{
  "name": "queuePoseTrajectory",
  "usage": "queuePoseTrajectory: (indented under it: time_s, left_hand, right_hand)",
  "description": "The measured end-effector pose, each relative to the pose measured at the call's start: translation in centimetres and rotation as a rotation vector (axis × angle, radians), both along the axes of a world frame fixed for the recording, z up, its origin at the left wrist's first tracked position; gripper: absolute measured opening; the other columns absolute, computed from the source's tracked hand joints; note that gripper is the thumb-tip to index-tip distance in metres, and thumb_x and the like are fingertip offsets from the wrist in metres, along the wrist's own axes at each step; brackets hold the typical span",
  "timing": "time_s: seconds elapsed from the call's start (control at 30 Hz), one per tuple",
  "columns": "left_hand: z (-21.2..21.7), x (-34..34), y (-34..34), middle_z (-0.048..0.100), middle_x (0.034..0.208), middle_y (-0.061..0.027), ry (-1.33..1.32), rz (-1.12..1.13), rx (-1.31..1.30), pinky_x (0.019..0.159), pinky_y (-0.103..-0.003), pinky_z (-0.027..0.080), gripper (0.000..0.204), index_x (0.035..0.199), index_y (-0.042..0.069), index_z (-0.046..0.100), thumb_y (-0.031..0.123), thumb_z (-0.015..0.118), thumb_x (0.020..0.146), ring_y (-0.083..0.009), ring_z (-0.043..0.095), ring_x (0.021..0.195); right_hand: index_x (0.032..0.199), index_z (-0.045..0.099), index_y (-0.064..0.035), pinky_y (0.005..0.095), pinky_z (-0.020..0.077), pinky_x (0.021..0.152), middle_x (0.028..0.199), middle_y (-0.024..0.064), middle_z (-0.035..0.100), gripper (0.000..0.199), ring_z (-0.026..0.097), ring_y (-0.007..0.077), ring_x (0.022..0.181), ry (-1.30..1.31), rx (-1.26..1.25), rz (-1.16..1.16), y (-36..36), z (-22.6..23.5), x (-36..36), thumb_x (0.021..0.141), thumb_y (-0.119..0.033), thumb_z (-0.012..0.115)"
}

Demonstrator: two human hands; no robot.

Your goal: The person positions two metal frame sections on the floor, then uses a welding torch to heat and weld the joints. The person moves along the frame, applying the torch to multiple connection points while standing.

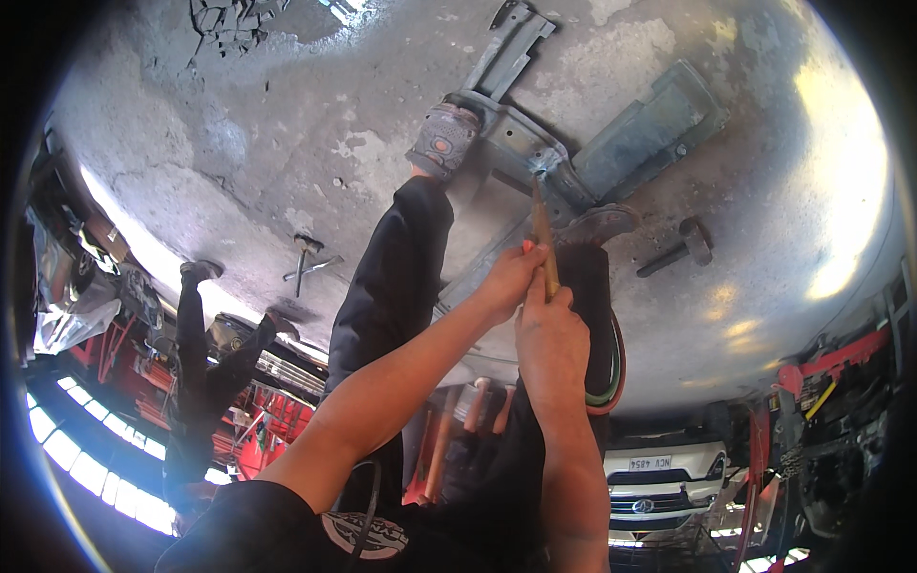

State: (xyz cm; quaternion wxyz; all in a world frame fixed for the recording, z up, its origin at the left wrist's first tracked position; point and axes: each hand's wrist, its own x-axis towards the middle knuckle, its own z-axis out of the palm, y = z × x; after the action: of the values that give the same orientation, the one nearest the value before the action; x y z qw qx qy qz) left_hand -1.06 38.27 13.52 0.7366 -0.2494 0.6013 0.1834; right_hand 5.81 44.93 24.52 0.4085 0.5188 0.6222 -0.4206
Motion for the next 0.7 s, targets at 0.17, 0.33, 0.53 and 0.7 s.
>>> queuePoseTrajectory:
  time_s: [0.17,0.33,0.53,0.7]
  left_hand:
    - [-0.2,0.1,-0.3,0.064,0.091,-0.0068,0.01,-0.007,0.0,0.076,-0.036,0.049,0.037,0.102,-0.003,0.064,0.033,0.057,0.104,-0.016,0.059,0.082]
    - [-0.8,0.3,-1.2,0.065,0.091,-0.0076,0.015,0.002,0.004,0.075,-0.036,0.049,0.037,0.102,-0.004,0.065,0.033,0.058,0.103,-0.0164,0.059,0.082]
    - [-0.9,0.4,-1.4,0.065,0.09,-0.0077,0.022,0.006,-0.024,0.075,-0.036,0.049,0.037,0.102,-0.004,0.065,0.033,0.058,0.103,-0.0164,0.059,0.082]
    - [-0.8,0.3,-1.3,0.064,0.09,-0.0072,0.012,0.026,-0.029,0.074,-0.036,0.049,0.037,0.101,-0.004,0.065,0.033,0.057,0.103,-0.0164,0.059,0.081]
  right_hand:
    - [0.146,0.051,-0.0072,0.0455,0.0587,0.071,0.1,0.0184,0.061,0.063,0.071,0.0363,0.079,0.005,0.003,0.02,-0.3,-0.2,0.1,0.088,-0.019,0.072]
    - [0.146,0.052,-0.0071,0.0457,0.0585,0.071,0.1,0.0186,0.061,0.063,0.071,0.0365,0.079,0.004,0.001,0.024,-0.3,-0.2,0.0,0.087,-0.018,0.072]
    - [0.145,0.052,-0.0068,0.0453,0.0584,0.072,0.101,0.0188,0.061,0.063,0.071,0.0367,0.08,0.003,-0.023,0.029,-0.1,-0.4,-0.1,0.087,-0.017,0.073]
    - [0.145,0.052,-0.0064,0.0447,0.0584,0.073,0.101,0.0187,0.061,0.064,0.071,0.0363,0.08,0.002,-0.029,0.038,-0.3,-0.5,-0.1,0.086,-0.017,0.073]
